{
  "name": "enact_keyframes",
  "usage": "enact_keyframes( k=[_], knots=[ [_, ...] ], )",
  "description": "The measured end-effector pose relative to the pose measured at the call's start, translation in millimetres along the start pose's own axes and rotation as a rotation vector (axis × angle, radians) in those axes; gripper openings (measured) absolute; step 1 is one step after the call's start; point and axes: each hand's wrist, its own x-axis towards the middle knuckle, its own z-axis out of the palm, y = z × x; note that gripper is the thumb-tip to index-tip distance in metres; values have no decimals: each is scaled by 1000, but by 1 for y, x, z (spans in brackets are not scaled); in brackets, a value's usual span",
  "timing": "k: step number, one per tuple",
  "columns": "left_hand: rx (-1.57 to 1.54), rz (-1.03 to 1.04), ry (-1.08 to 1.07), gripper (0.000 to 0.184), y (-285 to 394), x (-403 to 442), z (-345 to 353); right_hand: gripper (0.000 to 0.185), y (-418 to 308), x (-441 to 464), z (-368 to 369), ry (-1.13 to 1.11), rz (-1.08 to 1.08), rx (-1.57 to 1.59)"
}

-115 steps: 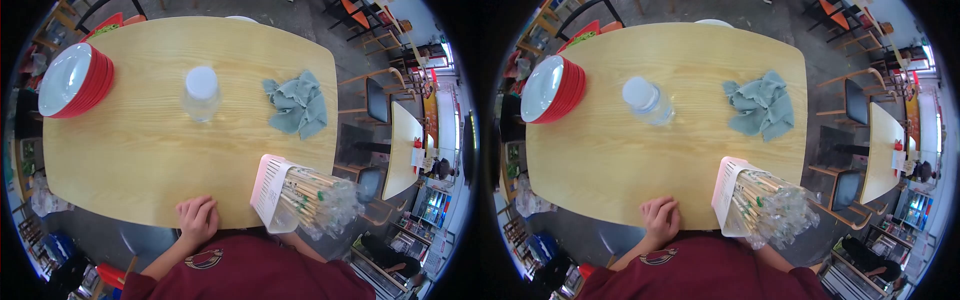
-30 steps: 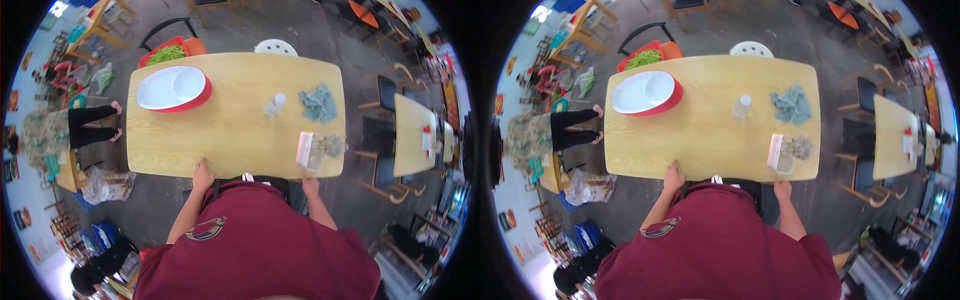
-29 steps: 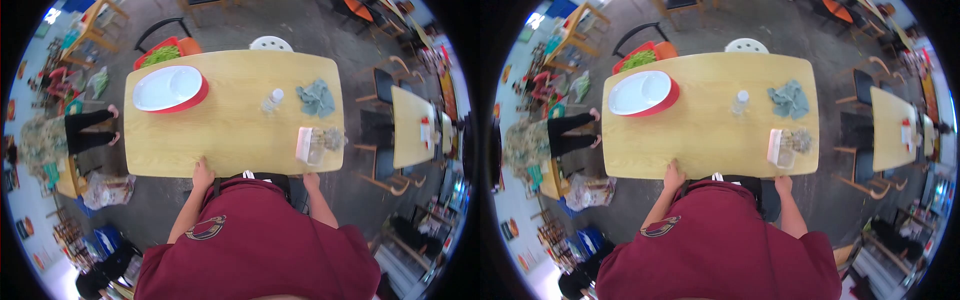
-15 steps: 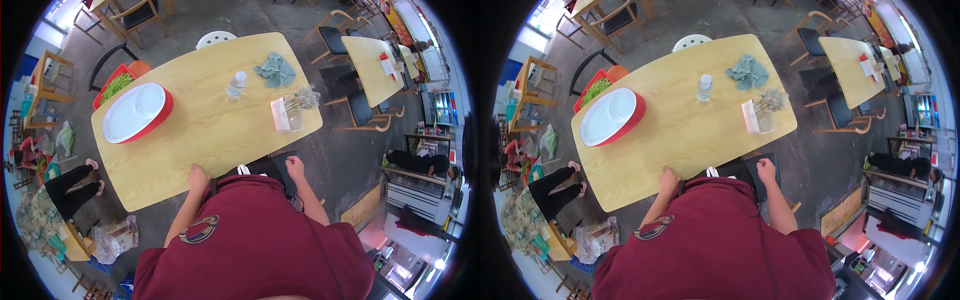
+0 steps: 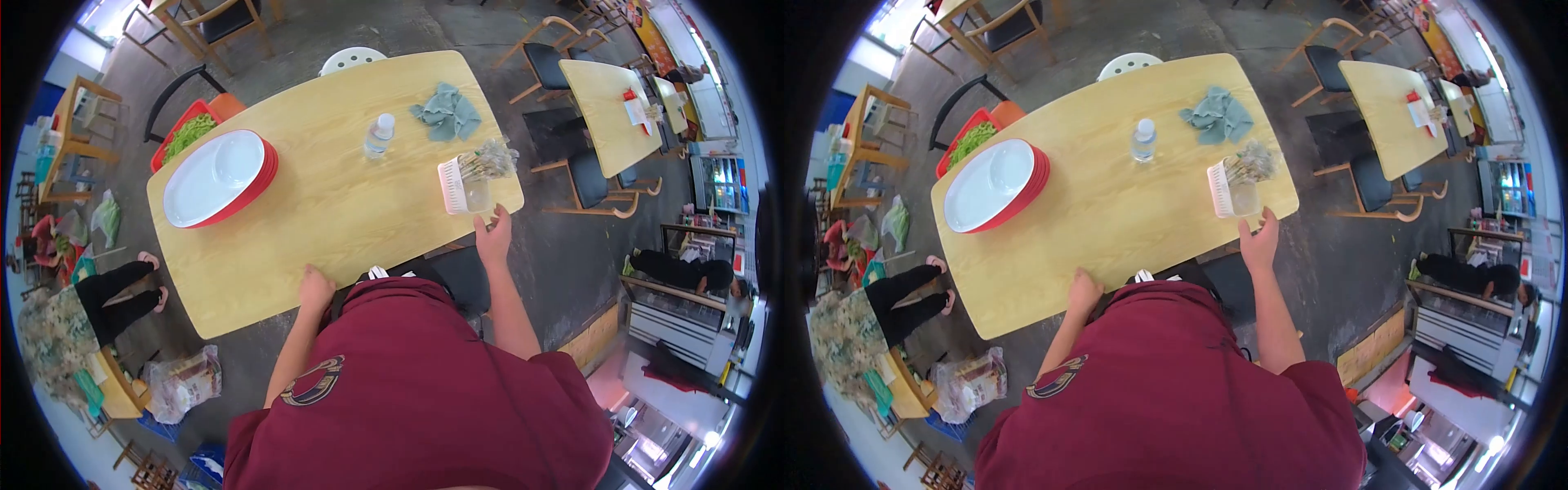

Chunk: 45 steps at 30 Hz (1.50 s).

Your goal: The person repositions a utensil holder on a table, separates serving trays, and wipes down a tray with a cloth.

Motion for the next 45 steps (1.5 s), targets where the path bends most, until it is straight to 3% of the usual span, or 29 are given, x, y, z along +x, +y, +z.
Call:
enact_keyframes(
  k=[4, 7, 13, 24, 27, 30, 34, 36, 40, 45],
  knots=[
    [-21, 14, 20, 81, -19, 5, 13, 96, -7, 32, 19, 12, -160, -81],
    [-55, 22, 25, 74, -23, 9, 12, 106, -11, 53, 28, -78, -163, -161],
    [-147, 33, 8, 57, -17, 10, 3, 102, -19, 69, 29, -236, 11, -258],
    [-7, 25, 178, 47, 0, 11, 3, 87, -35, 47, 37, -240, -142, -151],
    [23, -61, -50, 49, 12, 15, -17, 82, -45, 30, 51, -260, -199, -149],
    [61, -76, -108, 43, 30, 12, -29, 81, -57, 14, 67, -298, -255, -168],
    [0, 98, -113, 59, 41, 23, -44, 90, -77, -10, 90, -391, -316, -240],
    [-142, 280, -18, 73, 37, 30, -33, 96, -86, -24, 106, -380, -367, -238],
    [-345, 474, -106, 101, 62, 14, -74, 102, -126, -53, 118, -534, -330, -158],
    [-392, 554, 42, 115, 63, 1, -95, 80, -152, -79, 128, -782, -302, -10]
  ],
)
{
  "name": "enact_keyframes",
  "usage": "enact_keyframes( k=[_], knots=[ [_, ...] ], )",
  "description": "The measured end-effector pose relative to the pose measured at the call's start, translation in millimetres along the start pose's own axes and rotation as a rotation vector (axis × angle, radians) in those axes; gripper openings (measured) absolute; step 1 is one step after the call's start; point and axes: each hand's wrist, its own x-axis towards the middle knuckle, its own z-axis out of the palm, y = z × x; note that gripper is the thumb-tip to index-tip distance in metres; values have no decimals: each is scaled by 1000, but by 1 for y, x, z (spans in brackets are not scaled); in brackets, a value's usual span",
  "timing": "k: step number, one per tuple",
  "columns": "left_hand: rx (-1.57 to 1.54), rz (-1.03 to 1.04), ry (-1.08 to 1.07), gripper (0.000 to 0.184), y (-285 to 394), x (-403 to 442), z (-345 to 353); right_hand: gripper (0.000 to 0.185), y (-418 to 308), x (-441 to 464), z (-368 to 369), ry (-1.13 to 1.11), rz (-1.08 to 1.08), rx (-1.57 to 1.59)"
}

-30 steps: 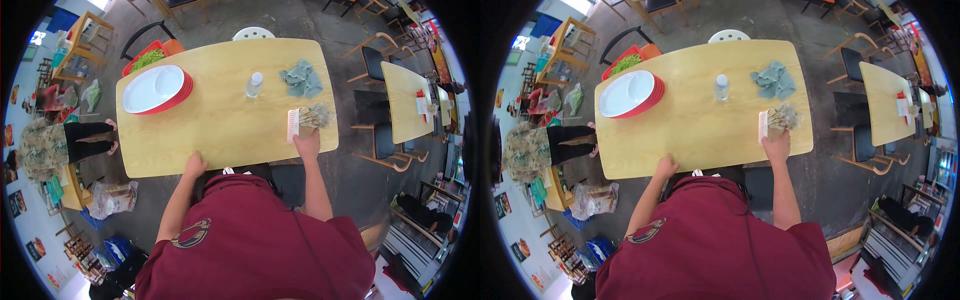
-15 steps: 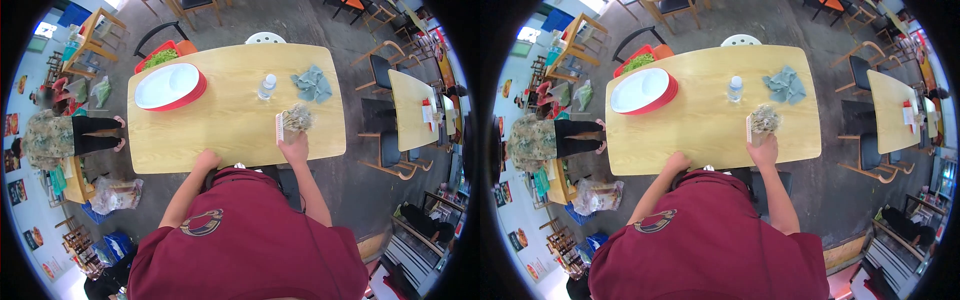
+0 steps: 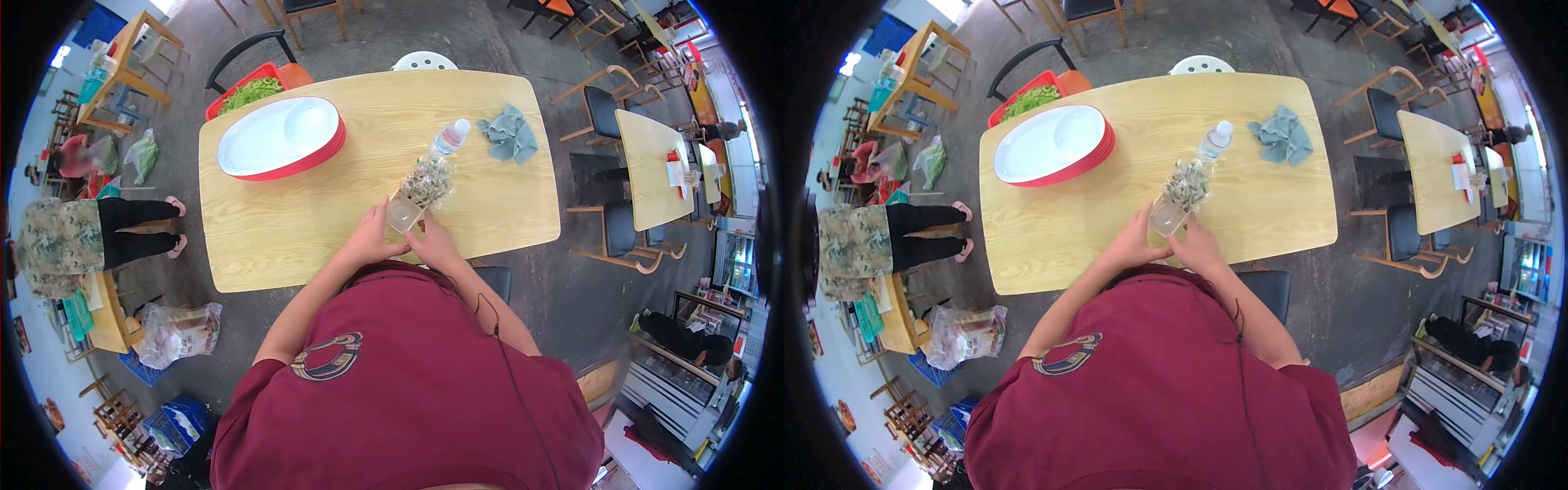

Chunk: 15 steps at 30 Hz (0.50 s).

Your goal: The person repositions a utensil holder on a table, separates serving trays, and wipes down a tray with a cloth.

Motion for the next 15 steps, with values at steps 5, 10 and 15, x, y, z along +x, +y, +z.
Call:
enact_keyframes(
  k=[5, 10, 15],
  knots=[
    [245, 76, 206, 111, -23, 1, 1, 66, 4, 3, 17, -95, -40, 64],
    [236, 163, 242, 104, -29, 6, -2, 64, 21, 8, 4, 8, -38, 54],
    [256, 275, 307, 100, -9, 2, -8, 75, 20, 9, -28, 150, -26, 17]
  ],
)
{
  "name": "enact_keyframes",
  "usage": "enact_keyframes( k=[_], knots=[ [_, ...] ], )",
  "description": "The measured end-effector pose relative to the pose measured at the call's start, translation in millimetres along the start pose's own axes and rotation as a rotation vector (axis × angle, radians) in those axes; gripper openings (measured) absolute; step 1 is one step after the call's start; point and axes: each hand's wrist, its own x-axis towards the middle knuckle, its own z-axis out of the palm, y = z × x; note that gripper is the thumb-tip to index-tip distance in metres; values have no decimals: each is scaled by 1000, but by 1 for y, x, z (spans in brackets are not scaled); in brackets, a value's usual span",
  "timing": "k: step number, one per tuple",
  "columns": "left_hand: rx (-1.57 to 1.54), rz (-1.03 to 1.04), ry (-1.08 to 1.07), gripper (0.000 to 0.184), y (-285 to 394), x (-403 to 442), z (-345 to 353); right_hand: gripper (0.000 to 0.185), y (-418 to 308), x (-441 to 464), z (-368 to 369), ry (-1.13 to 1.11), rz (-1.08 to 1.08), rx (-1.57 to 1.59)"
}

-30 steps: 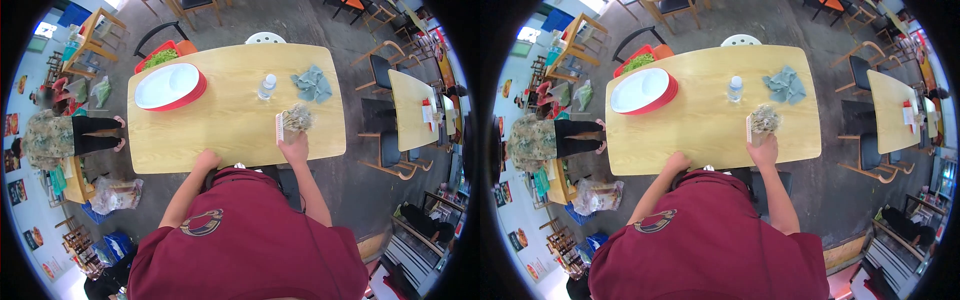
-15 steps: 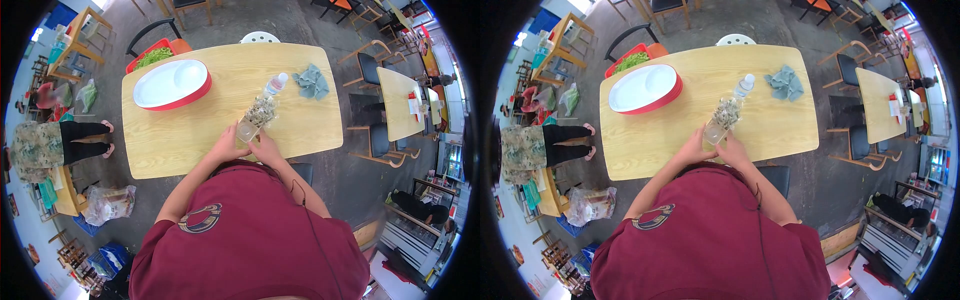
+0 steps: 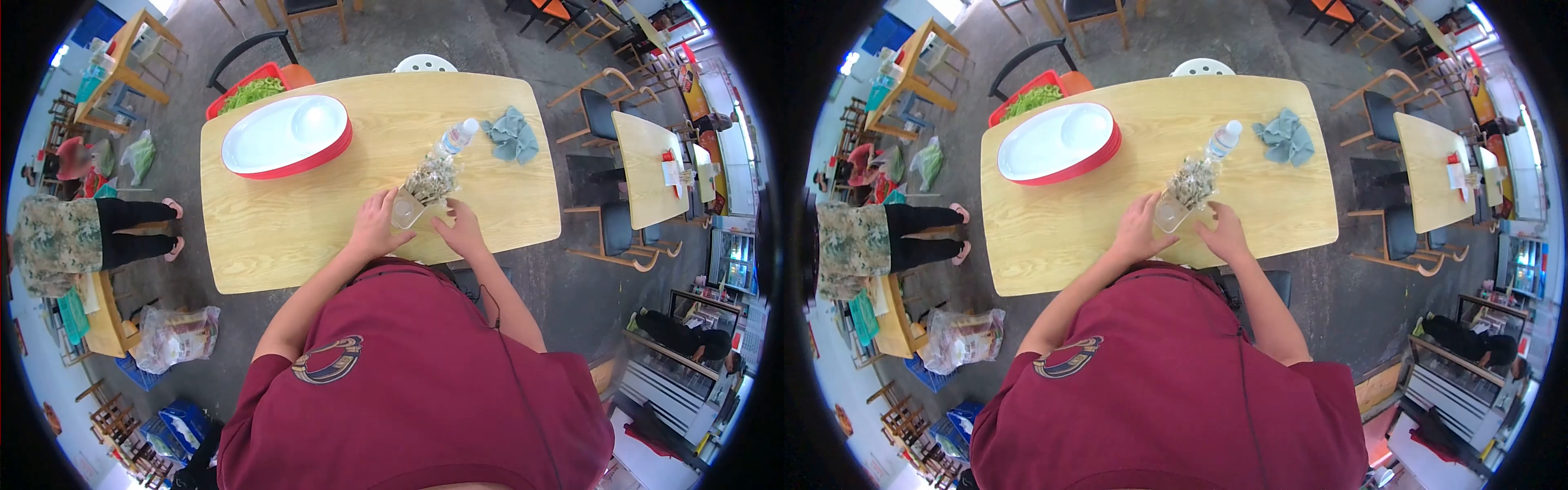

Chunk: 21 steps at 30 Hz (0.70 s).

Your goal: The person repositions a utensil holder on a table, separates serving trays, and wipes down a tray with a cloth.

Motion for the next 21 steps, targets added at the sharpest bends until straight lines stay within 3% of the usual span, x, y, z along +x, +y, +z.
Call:
enact_keyframes(
  k=[2, 8, 14, 17, 21],
  knots=[
    [21, 16, -9, 98, -1, 4, 5, 83, -19, -2, -14, 117, -60, 9],
    [3, -12, -79, 94, -9, 12, 7, 91, -75, 1, -38, 364, -535, -151],
    [45, 66, -69, 90, -22, 10, -4, 67, -130, 31, -23, 383, -692, -382],
    [47, 74, -87, 89, -23, 4, -12, 49, -132, 48, 0, 308, -652, -552],
    [75, 43, -91, 89, -18, -1, -13, 31, -126, 57, 12, 288, -581, -553]
  ],
)
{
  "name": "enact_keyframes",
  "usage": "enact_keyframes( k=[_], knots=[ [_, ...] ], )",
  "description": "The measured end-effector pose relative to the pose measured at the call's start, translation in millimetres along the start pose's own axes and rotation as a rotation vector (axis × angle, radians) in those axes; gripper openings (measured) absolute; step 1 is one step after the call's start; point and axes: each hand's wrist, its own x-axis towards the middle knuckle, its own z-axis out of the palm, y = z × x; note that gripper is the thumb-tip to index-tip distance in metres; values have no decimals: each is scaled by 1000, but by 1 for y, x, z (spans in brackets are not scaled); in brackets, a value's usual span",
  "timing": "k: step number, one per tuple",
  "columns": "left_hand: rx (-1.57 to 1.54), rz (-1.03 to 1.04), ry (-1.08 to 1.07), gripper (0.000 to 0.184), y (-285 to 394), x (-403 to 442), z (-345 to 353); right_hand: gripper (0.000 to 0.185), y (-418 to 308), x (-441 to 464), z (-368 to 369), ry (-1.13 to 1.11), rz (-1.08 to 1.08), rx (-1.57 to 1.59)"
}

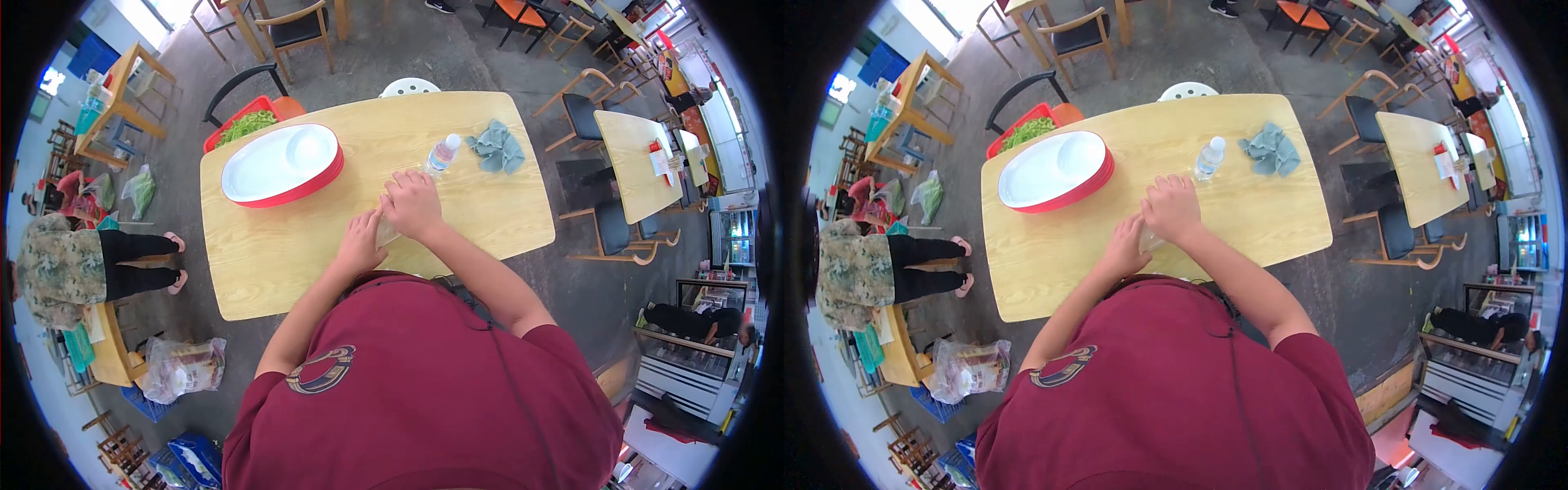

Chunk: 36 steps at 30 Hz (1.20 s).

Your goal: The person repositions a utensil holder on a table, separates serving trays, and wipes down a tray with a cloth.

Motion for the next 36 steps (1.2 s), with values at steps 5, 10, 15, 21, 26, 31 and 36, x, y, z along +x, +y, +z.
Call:
enact_keyframes(
  k=[5, 10, 15, 21, 26, 31, 36],
  knots=[
    [0, -11, 56, 87, -2, -1, 15, 24, -5, 3, -13, -126, 107, 32],
    [20, -1, 75, 84, 1, -3, 13, 21, 2, -2, -11, -78, 103, 37],
    [84, -37, 45, 88, 5, -6, 15, 22, 4, -4, -7, -42, 96, 74],
    [142, -81, 3, 94, -2, -6, 25, 20, 4, -6, -3, -11, 74, 96],
    [148, -85, -25, 96, -1, -8, 22, 20, 9, -5, 4, -3, 66, 113],
    [155, -76, -18, 96, -4, -6, 25, 19, 8, -5, 1, -8, 57, 87],
    [189, -83, -41, 96, -6, -6, 26, 19, 5, -4, 0, -11, 51, 72]
  ],
)
